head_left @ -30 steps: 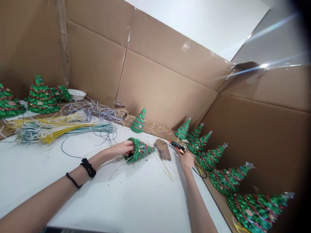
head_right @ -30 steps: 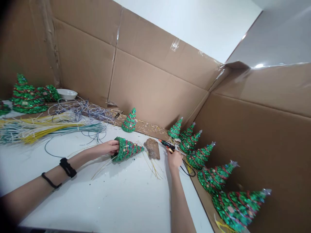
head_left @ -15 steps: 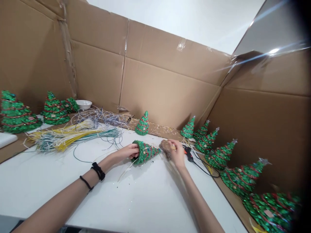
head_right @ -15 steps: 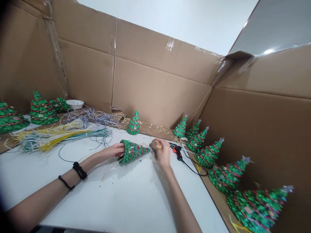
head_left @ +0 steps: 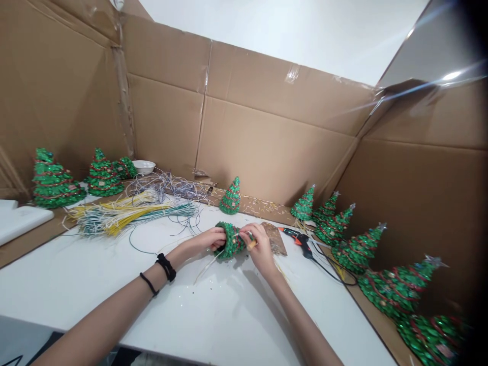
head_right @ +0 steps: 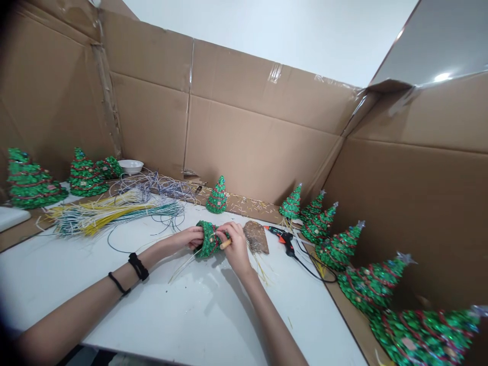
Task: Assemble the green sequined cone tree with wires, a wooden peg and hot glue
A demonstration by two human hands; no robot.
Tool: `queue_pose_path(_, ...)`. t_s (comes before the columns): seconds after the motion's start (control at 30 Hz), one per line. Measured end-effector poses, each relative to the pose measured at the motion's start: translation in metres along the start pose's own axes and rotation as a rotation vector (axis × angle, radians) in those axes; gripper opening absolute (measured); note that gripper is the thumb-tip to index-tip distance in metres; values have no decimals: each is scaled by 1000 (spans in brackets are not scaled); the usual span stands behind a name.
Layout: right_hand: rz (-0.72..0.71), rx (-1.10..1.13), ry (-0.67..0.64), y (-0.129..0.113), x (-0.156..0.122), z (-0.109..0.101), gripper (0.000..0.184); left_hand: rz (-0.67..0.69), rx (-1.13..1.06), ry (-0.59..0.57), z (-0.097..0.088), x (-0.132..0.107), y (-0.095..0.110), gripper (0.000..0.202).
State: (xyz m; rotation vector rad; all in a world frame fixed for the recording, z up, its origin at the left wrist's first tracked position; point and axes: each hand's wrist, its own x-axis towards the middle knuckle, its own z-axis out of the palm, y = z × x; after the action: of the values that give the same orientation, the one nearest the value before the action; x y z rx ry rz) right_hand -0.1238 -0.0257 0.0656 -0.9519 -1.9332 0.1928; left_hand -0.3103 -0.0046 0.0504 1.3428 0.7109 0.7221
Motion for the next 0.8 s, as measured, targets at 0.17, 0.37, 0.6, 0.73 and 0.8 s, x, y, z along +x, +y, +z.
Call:
queue_pose_path(0.17, 35, -17, 11, -3, -1, 8, 20, 28, -5, -24, 2, 0, 0, 24)
queue_pose_path(0.37, 107, -16, 28, -8, 0, 12, 20, 54, -17, 3, 0, 2, -3, 20)
queue_pose_path(0.6, 213, 29, 34, -10, 2, 15, 19, 33, 25, 36, 1, -1, 0, 24)
queue_pose_path(0.73, 253, 61, 41, -11, 2, 17, 20, 18, 58, 91, 2, -2, 2, 22)
queue_pose_path(0.8, 270, 80, 34, -10, 2, 19, 21, 11, 62, 98, 1, -2, 1, 22)
